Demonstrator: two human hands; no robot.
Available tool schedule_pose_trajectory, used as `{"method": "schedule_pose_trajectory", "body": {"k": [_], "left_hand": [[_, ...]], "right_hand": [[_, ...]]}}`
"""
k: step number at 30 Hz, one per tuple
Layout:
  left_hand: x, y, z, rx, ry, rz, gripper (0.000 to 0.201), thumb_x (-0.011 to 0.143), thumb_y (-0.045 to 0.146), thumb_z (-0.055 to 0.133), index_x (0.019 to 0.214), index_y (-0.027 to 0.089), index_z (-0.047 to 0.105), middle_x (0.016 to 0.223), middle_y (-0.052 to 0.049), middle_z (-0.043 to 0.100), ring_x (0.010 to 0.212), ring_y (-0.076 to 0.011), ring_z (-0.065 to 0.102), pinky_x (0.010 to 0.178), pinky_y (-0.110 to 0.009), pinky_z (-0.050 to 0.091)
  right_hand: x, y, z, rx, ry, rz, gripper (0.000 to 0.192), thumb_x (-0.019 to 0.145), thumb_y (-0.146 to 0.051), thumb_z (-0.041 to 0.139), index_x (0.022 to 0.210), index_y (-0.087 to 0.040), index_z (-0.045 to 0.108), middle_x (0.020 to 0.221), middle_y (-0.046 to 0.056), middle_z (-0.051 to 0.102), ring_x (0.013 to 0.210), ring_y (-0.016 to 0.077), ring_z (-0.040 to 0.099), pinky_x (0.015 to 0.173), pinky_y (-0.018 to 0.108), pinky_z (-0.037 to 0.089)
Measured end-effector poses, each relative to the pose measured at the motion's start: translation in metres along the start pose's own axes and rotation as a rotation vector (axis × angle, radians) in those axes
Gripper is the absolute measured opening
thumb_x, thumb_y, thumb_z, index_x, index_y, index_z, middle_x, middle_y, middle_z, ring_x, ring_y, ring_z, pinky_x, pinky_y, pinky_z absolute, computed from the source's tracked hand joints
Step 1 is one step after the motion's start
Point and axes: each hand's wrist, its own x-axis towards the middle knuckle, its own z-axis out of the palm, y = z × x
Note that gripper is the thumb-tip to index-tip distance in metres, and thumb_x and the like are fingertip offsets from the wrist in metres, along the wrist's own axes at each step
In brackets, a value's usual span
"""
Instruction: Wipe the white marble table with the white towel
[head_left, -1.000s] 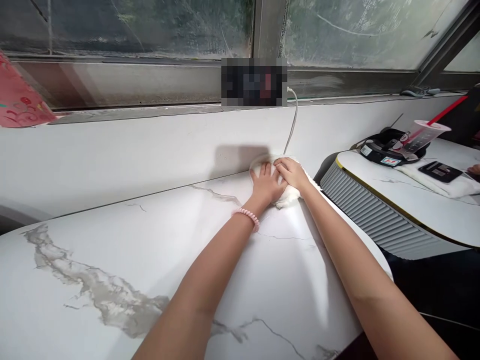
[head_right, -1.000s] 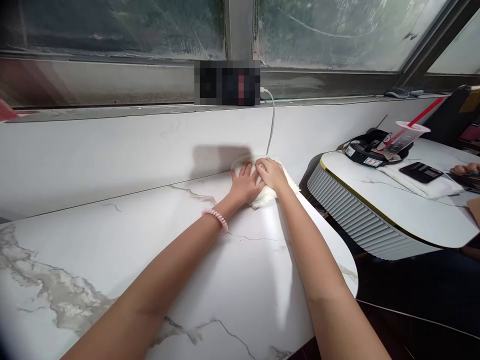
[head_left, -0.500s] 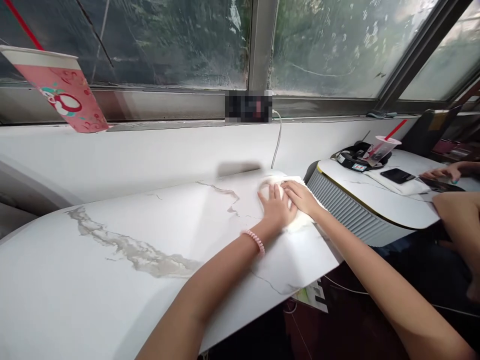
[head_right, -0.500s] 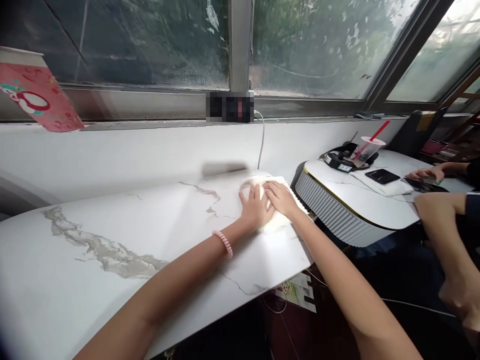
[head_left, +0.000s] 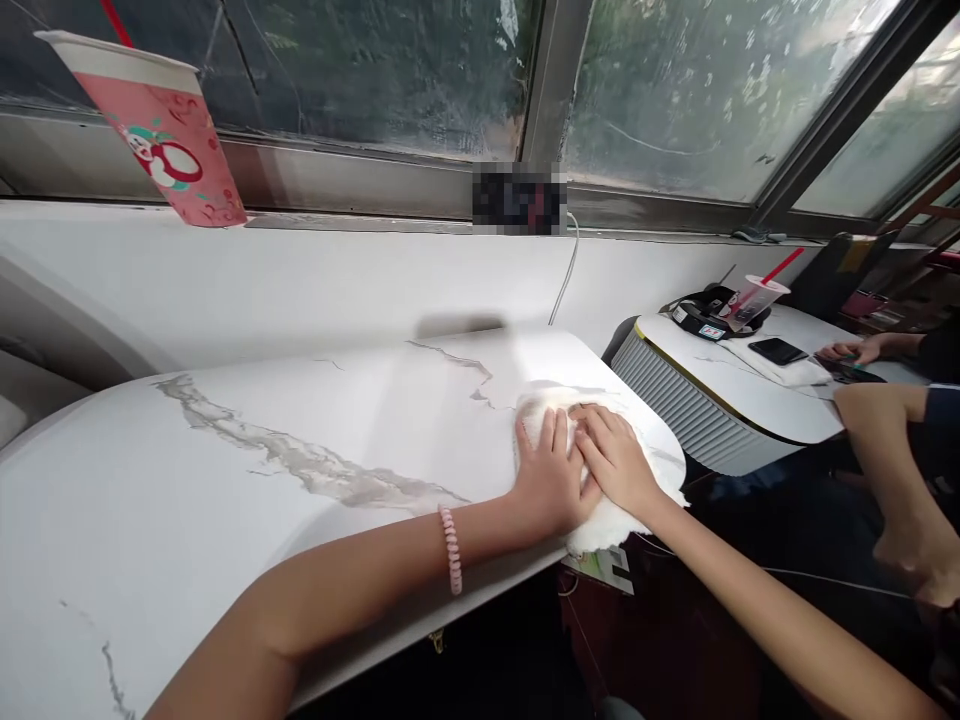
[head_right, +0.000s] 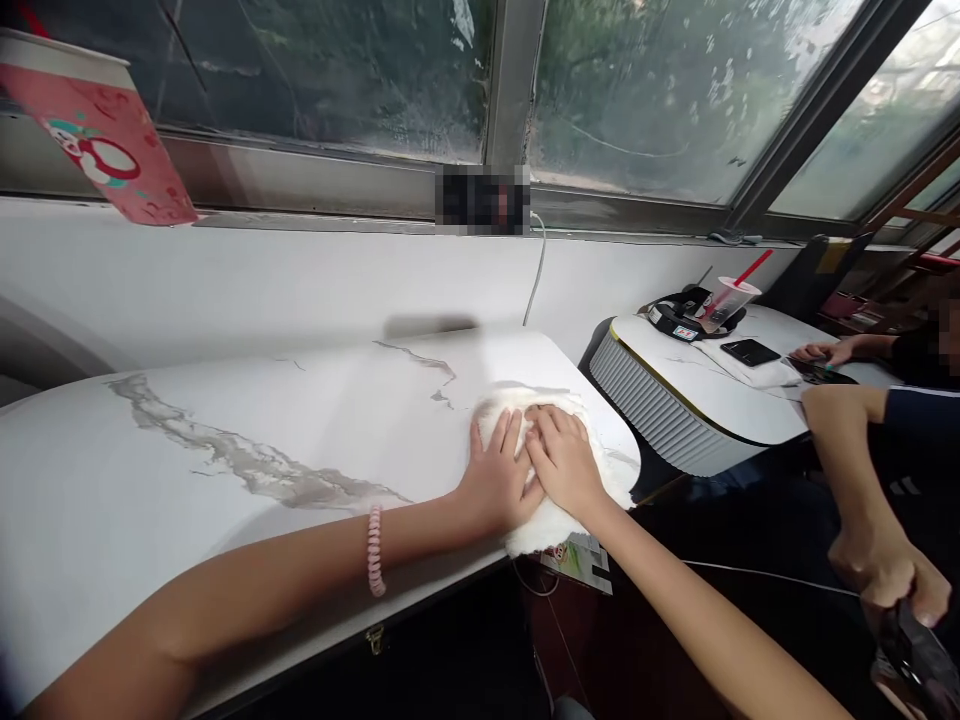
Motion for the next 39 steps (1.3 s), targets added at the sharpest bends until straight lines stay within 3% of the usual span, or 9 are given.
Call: {"method": "schedule_pose_trajectory", "body": {"k": [3, 7, 15, 21, 25, 30, 35, 39], "left_hand": [[0.0, -0.02, -0.01, 0.01, -0.081, -0.069, 0.064, 0.099, 0.044, 0.036, 0.153, 0.011, 0.035, 0.164, -0.022, 0.02, 0.153, -0.0395, 0.015, 0.115, -0.076, 0.014], [0.019, -0.056, -0.024, -0.006, -0.134, -0.151, 0.065, 0.1, 0.046, 0.031, 0.156, 0.013, 0.028, 0.166, -0.019, 0.016, 0.155, -0.036, 0.009, 0.118, -0.073, 0.01], [0.094, -0.155, -0.042, -0.017, -0.11, -0.105, 0.064, 0.1, 0.046, 0.03, 0.157, 0.019, 0.025, 0.167, -0.013, 0.02, 0.155, -0.0265, 0.012, 0.124, -0.06, 0.006], [0.115, -0.194, -0.046, -0.064, -0.031, -0.131, 0.06, 0.099, 0.042, 0.029, 0.156, 0.023, 0.029, 0.165, -0.008, 0.026, 0.153, -0.0259, 0.021, 0.125, -0.058, 0.009], [0.111, -0.203, -0.045, -0.101, 0.019, -0.115, 0.059, 0.099, 0.042, 0.028, 0.155, 0.023, 0.031, 0.164, -0.006, 0.031, 0.152, -0.0228, 0.024, 0.126, -0.054, 0.01], [0.086, -0.198, -0.048, -0.03, 0.039, -0.238, 0.058, 0.1, 0.042, 0.029, 0.155, 0.023, 0.03, 0.165, -0.008, 0.026, 0.153, -0.0245, 0.019, 0.125, -0.058, 0.01], [0.036, -0.178, -0.056, 0.037, 0.048, -0.402, 0.057, 0.099, 0.042, 0.034, 0.152, 0.02, 0.035, 0.166, -0.012, 0.025, 0.154, -0.0267, 0.017, 0.124, -0.059, 0.011], [0.0, -0.148, -0.055, 0.06, 0.04, -0.41, 0.057, 0.099, 0.042, 0.036, 0.152, 0.02, 0.036, 0.165, -0.013, 0.025, 0.155, -0.0272, 0.016, 0.124, -0.06, 0.011]], "right_hand": [[0.02, -0.015, 0.013, 0.007, -0.003, -0.029, 0.027, 0.099, -0.032, 0.035, 0.108, -0.021, 0.058, 0.113, 0.009, 0.065, 0.11, 0.0272, 0.057, 0.1, 0.047, 0.041], [0.061, -0.019, 0.037, 0.022, 0.019, -0.07, 0.026, 0.097, -0.03, 0.036, 0.104, -0.022, 0.059, 0.11, 0.009, 0.066, 0.108, 0.0263, 0.058, 0.099, 0.046, 0.041], [0.17, -0.018, 0.088, -0.055, 0.1, 0.13, 0.027, 0.094, -0.025, 0.035, 0.096, -0.021, 0.062, 0.108, 0.011, 0.066, 0.105, 0.0278, 0.058, 0.101, 0.047, 0.038], [0.215, -0.02, 0.113, -0.109, 0.126, 0.115, 0.026, 0.094, -0.024, 0.035, 0.095, -0.02, 0.061, 0.105, 0.013, 0.067, 0.104, 0.0283, 0.058, 0.098, 0.045, 0.039], [0.221, -0.022, 0.122, -0.101, 0.164, 0.104, 0.023, 0.091, -0.025, 0.038, 0.093, -0.021, 0.06, 0.102, 0.013, 0.066, 0.102, 0.0284, 0.057, 0.098, 0.046, 0.038], [0.214, -0.036, 0.129, 0.024, 0.14, -0.005, 0.023, 0.091, -0.026, 0.039, 0.094, -0.021, 0.061, 0.103, 0.012, 0.067, 0.1, 0.0276, 0.057, 0.099, 0.045, 0.038], [0.187, -0.068, 0.128, 0.116, 0.056, -0.142, 0.025, 0.092, -0.025, 0.038, 0.096, -0.02, 0.062, 0.107, 0.012, 0.067, 0.105, 0.0272, 0.057, 0.101, 0.044, 0.039], [0.144, -0.082, 0.112, 0.112, -0.007, -0.184, 0.029, 0.094, -0.026, 0.035, 0.1, -0.019, 0.062, 0.11, 0.013, 0.066, 0.108, 0.0273, 0.057, 0.101, 0.044, 0.04]]}}
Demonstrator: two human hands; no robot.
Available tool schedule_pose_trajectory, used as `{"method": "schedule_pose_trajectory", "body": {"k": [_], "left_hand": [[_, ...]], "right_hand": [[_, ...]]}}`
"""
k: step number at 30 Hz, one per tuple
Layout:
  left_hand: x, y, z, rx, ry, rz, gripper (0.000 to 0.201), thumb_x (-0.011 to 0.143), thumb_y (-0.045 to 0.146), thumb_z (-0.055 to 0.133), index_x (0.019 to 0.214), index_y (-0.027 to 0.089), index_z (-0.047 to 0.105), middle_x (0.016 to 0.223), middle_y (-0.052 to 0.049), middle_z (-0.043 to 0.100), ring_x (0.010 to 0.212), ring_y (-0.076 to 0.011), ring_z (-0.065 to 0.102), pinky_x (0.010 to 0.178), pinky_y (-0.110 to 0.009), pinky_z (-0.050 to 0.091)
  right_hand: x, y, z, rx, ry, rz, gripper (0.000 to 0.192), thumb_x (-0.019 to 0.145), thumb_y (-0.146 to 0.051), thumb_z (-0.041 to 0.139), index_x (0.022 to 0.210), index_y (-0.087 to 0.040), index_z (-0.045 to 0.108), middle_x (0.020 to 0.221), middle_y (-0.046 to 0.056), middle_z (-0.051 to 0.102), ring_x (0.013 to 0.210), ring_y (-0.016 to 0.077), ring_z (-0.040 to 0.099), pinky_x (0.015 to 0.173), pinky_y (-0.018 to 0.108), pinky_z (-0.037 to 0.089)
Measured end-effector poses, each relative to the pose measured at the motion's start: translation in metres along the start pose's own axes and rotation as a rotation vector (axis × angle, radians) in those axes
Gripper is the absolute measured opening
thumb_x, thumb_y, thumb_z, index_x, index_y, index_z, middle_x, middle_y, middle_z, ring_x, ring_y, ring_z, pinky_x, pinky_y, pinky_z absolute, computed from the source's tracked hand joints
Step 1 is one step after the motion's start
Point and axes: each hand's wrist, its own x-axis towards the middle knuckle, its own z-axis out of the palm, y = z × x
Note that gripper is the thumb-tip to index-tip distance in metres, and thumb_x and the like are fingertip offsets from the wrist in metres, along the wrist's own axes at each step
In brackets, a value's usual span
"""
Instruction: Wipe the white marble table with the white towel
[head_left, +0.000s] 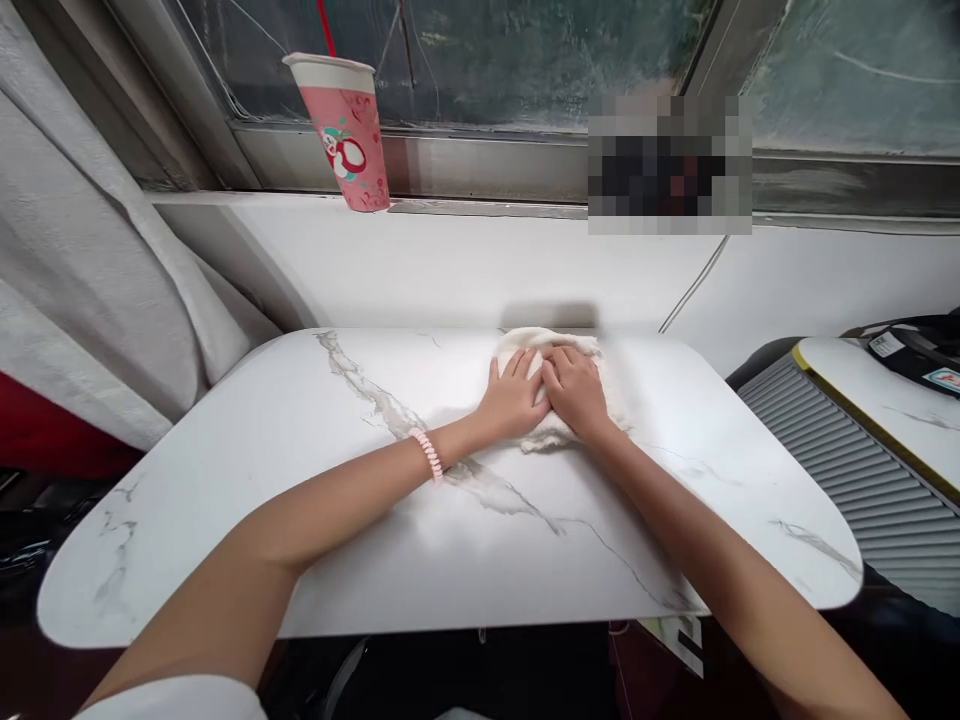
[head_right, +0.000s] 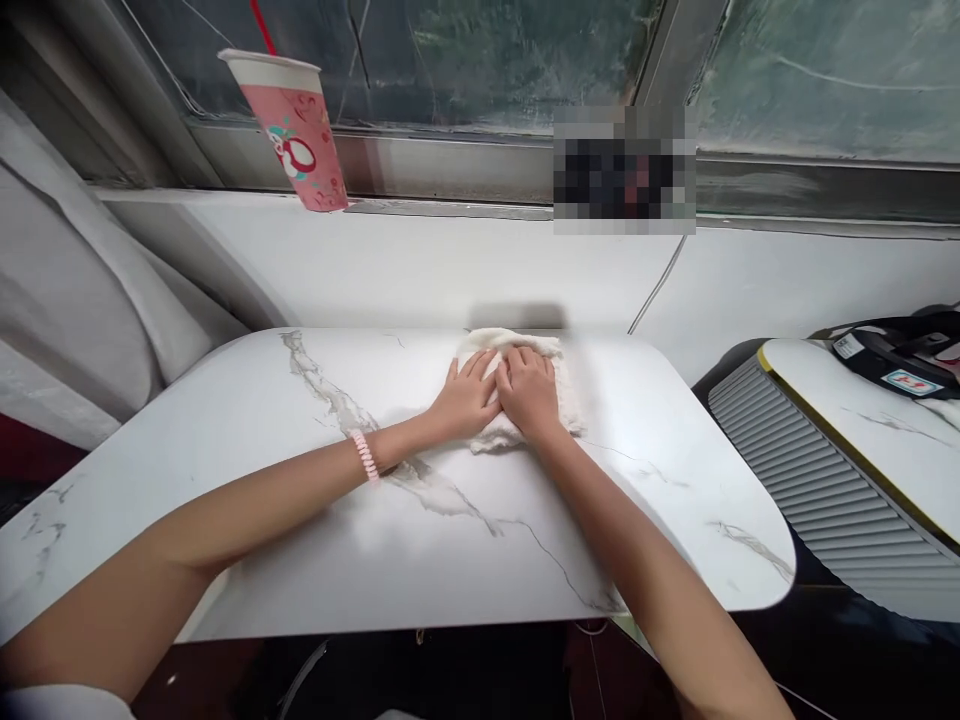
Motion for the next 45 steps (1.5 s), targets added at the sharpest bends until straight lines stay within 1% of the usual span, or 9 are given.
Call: {"method": "schedule_pose_trajectory", "body": {"k": [10, 14, 18, 21, 25, 28, 31, 38, 45], "left_hand": [[-0.097, 0.063, 0.011, -0.04, -0.089, 0.196, 0.067, 0.099, 0.049, 0.034, 0.155, 0.013, 0.03, 0.166, -0.02, 0.018, 0.155, -0.0348, 0.009, 0.122, -0.067, 0.009], [-0.132, 0.06, 0.01, -0.058, -0.079, 0.301, 0.066, 0.099, 0.049, 0.032, 0.157, 0.015, 0.029, 0.165, -0.021, 0.02, 0.155, -0.0363, 0.009, 0.12, -0.069, 0.011], [-0.15, 0.038, -0.003, -0.045, -0.098, 0.306, 0.068, 0.097, 0.05, 0.038, 0.157, 0.019, 0.028, 0.164, -0.019, 0.025, 0.154, -0.0352, 0.016, 0.12, -0.068, 0.016], [-0.15, 0.016, -0.016, -0.029, -0.121, 0.266, 0.069, 0.096, 0.05, 0.04, 0.158, 0.021, 0.028, 0.163, -0.017, 0.029, 0.153, -0.0339, 0.021, 0.12, -0.067, 0.016], [-0.133, -0.012, -0.028, 0.035, -0.103, 0.144, 0.064, 0.097, 0.044, 0.039, 0.155, 0.019, 0.034, 0.162, -0.017, 0.032, 0.152, -0.0321, 0.025, 0.122, -0.066, 0.012], [-0.104, -0.028, -0.032, 0.076, -0.06, 0.027, 0.059, 0.097, 0.035, 0.035, 0.152, 0.015, 0.039, 0.16, -0.018, 0.036, 0.151, -0.0308, 0.027, 0.124, -0.062, 0.01], [-0.063, -0.047, -0.032, 0.041, -0.027, -0.061, 0.058, 0.096, 0.034, 0.034, 0.151, 0.015, 0.038, 0.158, -0.017, 0.038, 0.15, -0.0289, 0.029, 0.124, -0.058, 0.014], [0.022, -0.101, -0.029, -0.015, -0.015, -0.031, 0.059, 0.095, 0.034, 0.037, 0.153, 0.019, 0.035, 0.166, -0.009, 0.026, 0.156, -0.0253, 0.007, 0.126, -0.05, 0.008], [0.053, -0.119, -0.028, -0.084, 0.07, -0.061, 0.055, 0.096, 0.04, 0.038, 0.149, 0.023, 0.04, 0.162, -0.007, 0.035, 0.155, -0.0237, 0.015, 0.126, -0.049, 0.011]], "right_hand": [[-0.131, -0.024, -0.057, 0.0, -0.009, 0.059, 0.034, 0.1, -0.032, 0.032, 0.119, -0.022, 0.058, 0.126, 0.011, 0.063, 0.129, 0.0294, 0.049, 0.112, 0.053, 0.033], [-0.168, -0.049, -0.065, -0.005, -0.05, 0.063, 0.038, 0.101, -0.036, 0.033, 0.132, -0.026, 0.051, 0.134, 0.01, 0.059, 0.136, 0.0299, 0.044, 0.115, 0.056, 0.03], [-0.176, -0.074, -0.056, 0.003, -0.073, 0.058, 0.04, 0.099, -0.038, 0.036, 0.136, -0.028, 0.049, 0.139, 0.012, 0.056, 0.137, 0.0323, 0.043, 0.116, 0.063, 0.027], [-0.161, -0.088, -0.042, 0.042, -0.124, 0.058, 0.04, 0.099, -0.04, 0.038, 0.136, -0.029, 0.049, 0.14, 0.012, 0.054, 0.138, 0.0334, 0.041, 0.116, 0.068, 0.022], [-0.119, -0.1, -0.014, 0.088, -0.164, 0.076, 0.04, 0.099, -0.039, 0.035, 0.133, -0.028, 0.052, 0.144, 0.013, 0.05, 0.142, 0.031, 0.037, 0.118, 0.067, 0.017], [-0.076, -0.1, 0.01, 0.114, -0.114, 0.124, 0.039, 0.1, -0.037, 0.031, 0.129, -0.024, 0.055, 0.144, 0.013, 0.049, 0.143, 0.0291, 0.034, 0.12, 0.061, 0.017], [-0.031, -0.094, 0.029, 0.112, -0.048, 0.164, 0.036, 0.1, -0.035, 0.031, 0.119, -0.021, 0.058, 0.14, 0.013, 0.053, 0.136, 0.0279, 0.041, 0.119, 0.056, 0.021], [0.047, -0.076, 0.06, 0.044, 0.012, 0.237, 0.031, 0.098, -0.031, 0.035, 0.108, -0.019, 0.062, 0.13, 0.013, 0.059, 0.123, 0.0296, 0.048, 0.114, 0.051, 0.025], [0.087, -0.061, 0.081, 0.039, 0.039, 0.22, 0.031, 0.096, -0.029, 0.036, 0.113, -0.019, 0.061, 0.121, 0.013, 0.063, 0.119, 0.0303, 0.051, 0.109, 0.048, 0.028]]}}
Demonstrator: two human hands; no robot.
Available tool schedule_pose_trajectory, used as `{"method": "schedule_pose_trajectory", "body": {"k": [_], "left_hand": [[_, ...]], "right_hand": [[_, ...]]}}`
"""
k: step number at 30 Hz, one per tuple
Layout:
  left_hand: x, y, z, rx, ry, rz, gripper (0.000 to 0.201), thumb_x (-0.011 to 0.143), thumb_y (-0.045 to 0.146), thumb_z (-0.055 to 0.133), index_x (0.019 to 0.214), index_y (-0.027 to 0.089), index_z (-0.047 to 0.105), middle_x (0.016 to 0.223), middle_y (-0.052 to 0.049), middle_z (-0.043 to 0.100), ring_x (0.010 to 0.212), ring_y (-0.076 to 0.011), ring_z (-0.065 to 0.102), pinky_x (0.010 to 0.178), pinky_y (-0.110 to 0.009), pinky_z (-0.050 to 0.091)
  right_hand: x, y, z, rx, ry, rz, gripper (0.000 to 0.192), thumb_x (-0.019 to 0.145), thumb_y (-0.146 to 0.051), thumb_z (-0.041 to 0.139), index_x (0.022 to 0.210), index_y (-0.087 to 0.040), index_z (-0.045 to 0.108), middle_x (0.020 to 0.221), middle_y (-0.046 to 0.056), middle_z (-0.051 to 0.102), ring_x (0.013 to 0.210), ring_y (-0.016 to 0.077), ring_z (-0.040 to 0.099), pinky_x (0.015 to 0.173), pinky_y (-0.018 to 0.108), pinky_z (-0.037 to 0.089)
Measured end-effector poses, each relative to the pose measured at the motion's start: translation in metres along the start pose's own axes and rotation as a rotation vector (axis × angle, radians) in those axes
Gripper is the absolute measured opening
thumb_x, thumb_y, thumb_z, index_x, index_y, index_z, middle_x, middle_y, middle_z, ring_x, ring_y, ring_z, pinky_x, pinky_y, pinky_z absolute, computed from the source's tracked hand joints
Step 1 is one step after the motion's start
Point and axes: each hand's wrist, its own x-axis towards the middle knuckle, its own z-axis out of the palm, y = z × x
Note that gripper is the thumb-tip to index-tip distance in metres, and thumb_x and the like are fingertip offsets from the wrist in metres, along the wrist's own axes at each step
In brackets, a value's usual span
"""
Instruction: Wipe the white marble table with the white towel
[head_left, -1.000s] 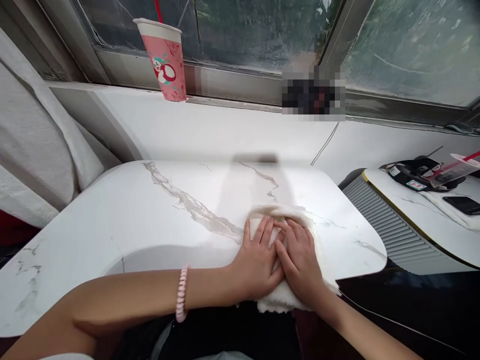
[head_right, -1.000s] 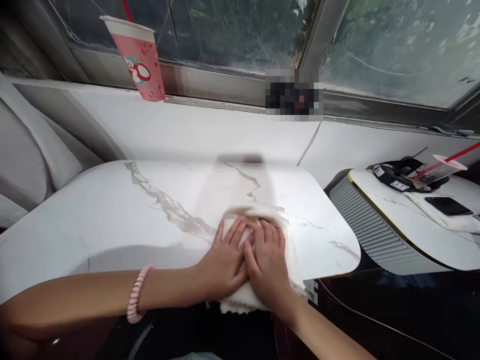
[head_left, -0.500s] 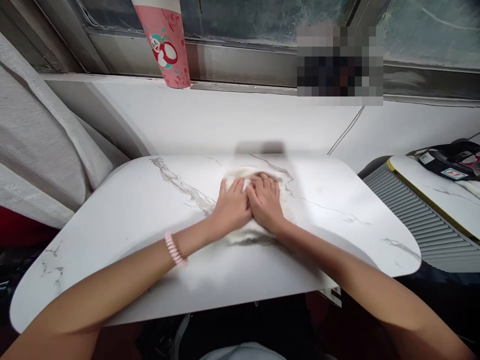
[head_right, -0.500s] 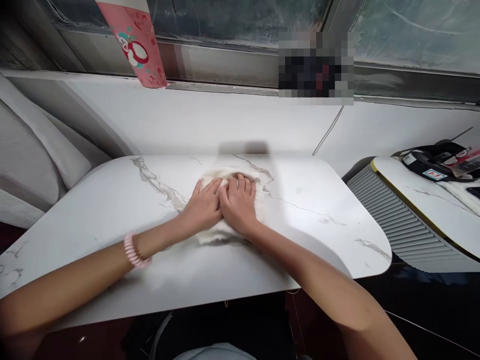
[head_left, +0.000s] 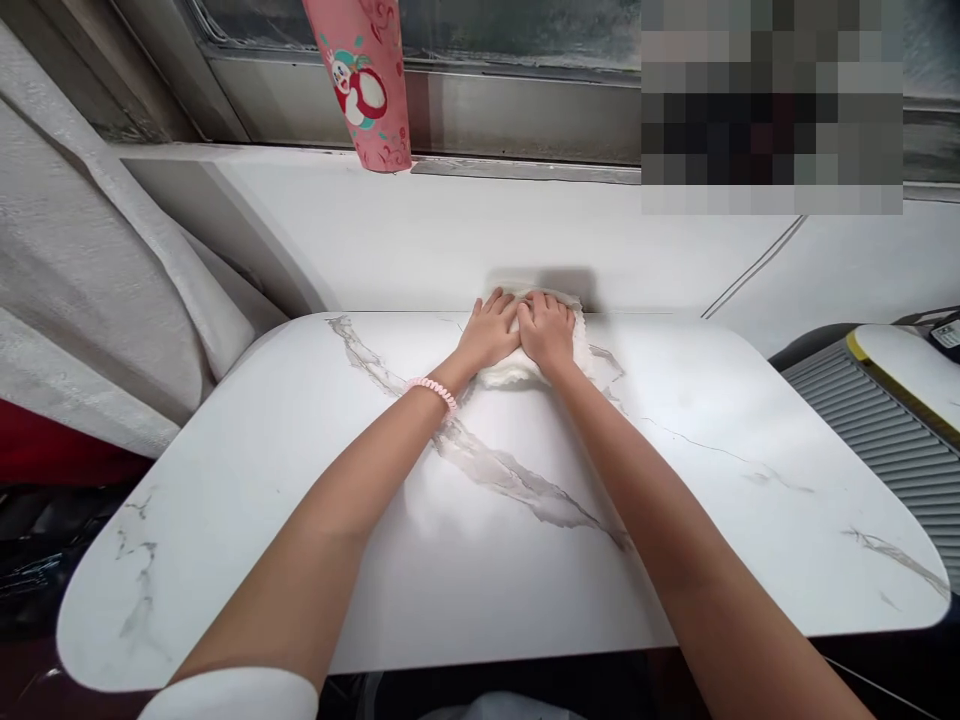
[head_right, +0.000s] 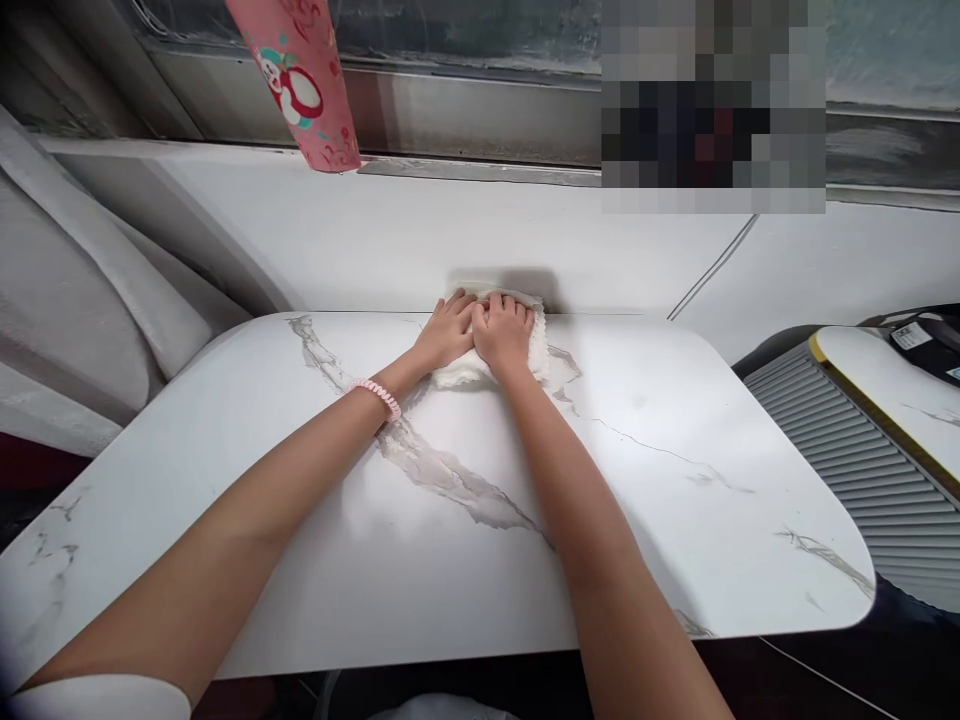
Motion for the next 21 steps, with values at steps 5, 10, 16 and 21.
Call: {"method": "schedule_pose_trajectory", "body": {"k": [5, 10, 16, 21], "left_hand": [[-0.001, 0.002, 0.002, 0.023, -0.001, -0.008, 0.055, 0.098, 0.038, 0.035, 0.15, 0.022, 0.038, 0.162, -0.006, 0.034, 0.155, -0.0224, 0.015, 0.126, -0.047, 0.009], [-0.026, 0.008, 0.001, 0.076, 0.013, -0.034, 0.058, 0.098, 0.035, 0.034, 0.154, 0.02, 0.033, 0.165, -0.008, 0.028, 0.155, -0.0238, 0.014, 0.126, -0.05, 0.01], [-0.089, 0.028, -0.006, 0.129, -0.028, -0.086, 0.06, 0.098, 0.03, 0.032, 0.156, 0.014, 0.029, 0.167, -0.012, 0.021, 0.156, -0.0272, 0.008, 0.125, -0.055, 0.008], [-0.162, 0.047, -0.014, 0.143, -0.083, -0.089, 0.065, 0.098, 0.035, 0.032, 0.157, 0.01, 0.024, 0.167, -0.017, 0.017, 0.155, -0.0323, 0.005, 0.124, -0.059, 0.008]], "right_hand": [[0.002, 0.004, 0.001, -0.044, -0.004, -0.024, 0.035, 0.093, -0.025, 0.037, 0.118, -0.017, 0.059, 0.123, 0.014, 0.063, 0.118, 0.0309, 0.051, 0.109, 0.049, 0.028], [-0.02, 0.0, -0.007, -0.055, -0.062, -0.132, 0.039, 0.091, -0.023, 0.036, 0.123, -0.017, 0.058, 0.129, 0.015, 0.061, 0.122, 0.0312, 0.049, 0.111, 0.05, 0.027], [-0.075, -0.016, -0.028, -0.049, -0.129, -0.231, 0.043, 0.091, -0.022, 0.036, 0.128, -0.013, 0.056, 0.132, 0.017, 0.061, 0.125, 0.0308, 0.05, 0.114, 0.049, 0.028], [-0.145, -0.036, -0.055, 0.004, -0.204, -0.262, 0.041, 0.097, -0.028, 0.033, 0.131, -0.018, 0.053, 0.138, 0.013, 0.057, 0.134, 0.0296, 0.044, 0.12, 0.065, 0.002]]}}
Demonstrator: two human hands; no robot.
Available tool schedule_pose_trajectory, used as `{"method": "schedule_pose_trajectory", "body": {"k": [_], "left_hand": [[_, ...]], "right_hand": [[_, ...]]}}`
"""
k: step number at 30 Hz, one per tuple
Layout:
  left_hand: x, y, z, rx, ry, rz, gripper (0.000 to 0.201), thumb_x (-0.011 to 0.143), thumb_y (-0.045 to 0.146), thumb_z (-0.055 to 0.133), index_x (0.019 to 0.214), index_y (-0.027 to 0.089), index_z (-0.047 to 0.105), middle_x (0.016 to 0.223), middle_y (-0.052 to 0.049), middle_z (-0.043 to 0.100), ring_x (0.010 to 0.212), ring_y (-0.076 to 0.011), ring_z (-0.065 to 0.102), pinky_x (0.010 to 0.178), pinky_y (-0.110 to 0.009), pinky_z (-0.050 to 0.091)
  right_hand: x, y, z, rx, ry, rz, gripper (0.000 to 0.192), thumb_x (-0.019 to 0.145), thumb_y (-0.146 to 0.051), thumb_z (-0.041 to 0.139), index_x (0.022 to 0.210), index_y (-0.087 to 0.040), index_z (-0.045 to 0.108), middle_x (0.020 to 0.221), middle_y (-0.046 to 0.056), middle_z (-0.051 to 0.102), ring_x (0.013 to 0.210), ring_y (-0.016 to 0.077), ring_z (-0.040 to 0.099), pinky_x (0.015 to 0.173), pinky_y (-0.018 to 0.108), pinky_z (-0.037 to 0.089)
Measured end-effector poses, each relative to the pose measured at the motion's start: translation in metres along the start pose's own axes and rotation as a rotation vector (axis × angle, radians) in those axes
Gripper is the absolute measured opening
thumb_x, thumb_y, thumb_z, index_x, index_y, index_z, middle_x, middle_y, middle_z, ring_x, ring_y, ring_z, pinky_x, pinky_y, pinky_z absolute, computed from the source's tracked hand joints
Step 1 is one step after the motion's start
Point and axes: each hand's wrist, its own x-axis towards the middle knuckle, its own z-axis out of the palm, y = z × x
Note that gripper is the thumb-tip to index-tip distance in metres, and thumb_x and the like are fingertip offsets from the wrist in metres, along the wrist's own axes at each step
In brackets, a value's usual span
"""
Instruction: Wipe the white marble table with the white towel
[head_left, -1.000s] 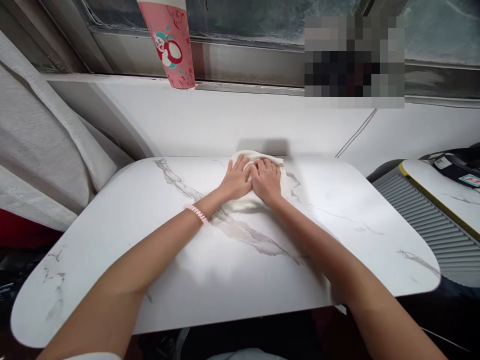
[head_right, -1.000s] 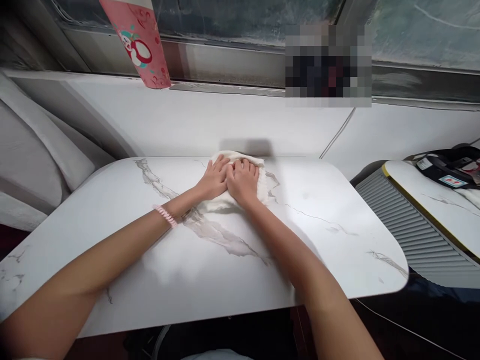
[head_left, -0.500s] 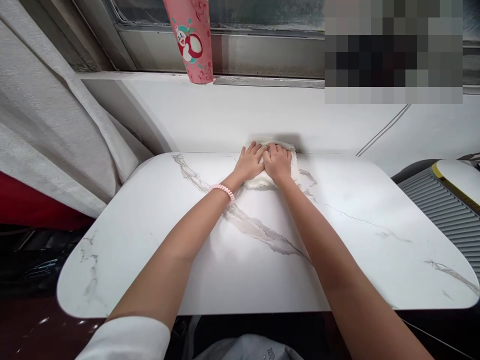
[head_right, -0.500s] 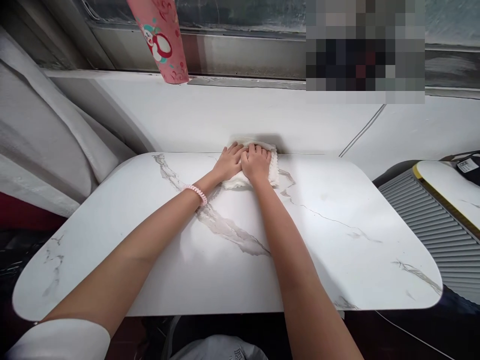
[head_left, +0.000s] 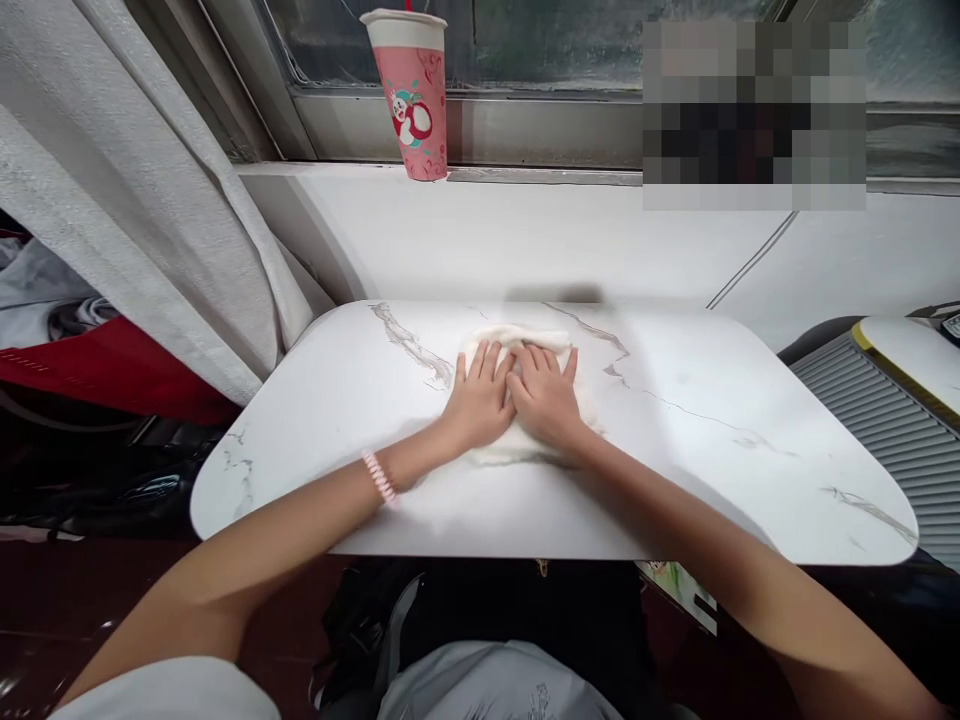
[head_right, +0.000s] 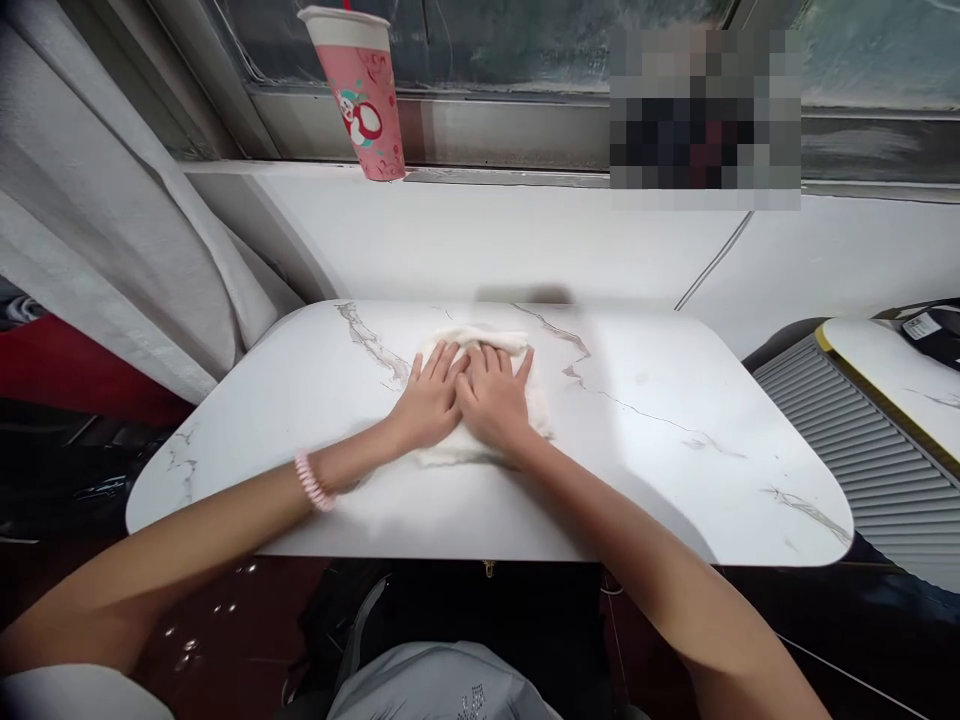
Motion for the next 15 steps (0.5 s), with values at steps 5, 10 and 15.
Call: {"method": "schedule_pose_trajectory", "body": {"k": [5, 10, 15], "left_hand": [[-0.077, 0.001, 0.003, 0.071, 0.022, 0.007, 0.063, 0.099, 0.035, 0.03, 0.156, 0.008, 0.026, 0.165, -0.02, 0.02, 0.154, -0.0361, 0.008, 0.122, -0.064, 0.015], [-0.12, -0.024, 0.007, 0.137, 0.127, 0.042, 0.061, 0.1, 0.037, 0.031, 0.156, 0.012, 0.029, 0.165, -0.019, 0.023, 0.154, -0.0346, 0.012, 0.121, -0.063, 0.022], [-0.112, -0.05, 0.007, 0.14, 0.112, 0.048, 0.063, 0.098, 0.037, 0.035, 0.157, 0.016, 0.026, 0.165, -0.019, 0.023, 0.155, -0.0358, 0.01, 0.119, -0.066, 0.021]], "right_hand": [[-0.057, -0.04, -0.012, 0.028, -0.16, -0.062, 0.05, 0.099, -0.047, 0.037, 0.137, -0.016, 0.05, 0.148, 0.016, 0.049, 0.142, 0.0316, 0.036, 0.121, 0.066, -0.003], [-0.072, -0.074, -0.008, 0.172, -0.22, -0.063, 0.042, 0.101, -0.041, 0.039, 0.136, -0.022, 0.052, 0.147, 0.013, 0.049, 0.145, 0.0268, 0.033, 0.123, 0.063, 0.0], [-0.054, -0.087, 0.006, 0.243, -0.201, 0.014, 0.038, 0.105, -0.032, 0.028, 0.129, -0.027, 0.057, 0.144, 0.007, 0.052, 0.141, 0.0217, 0.038, 0.123, 0.062, 0.002]]}}
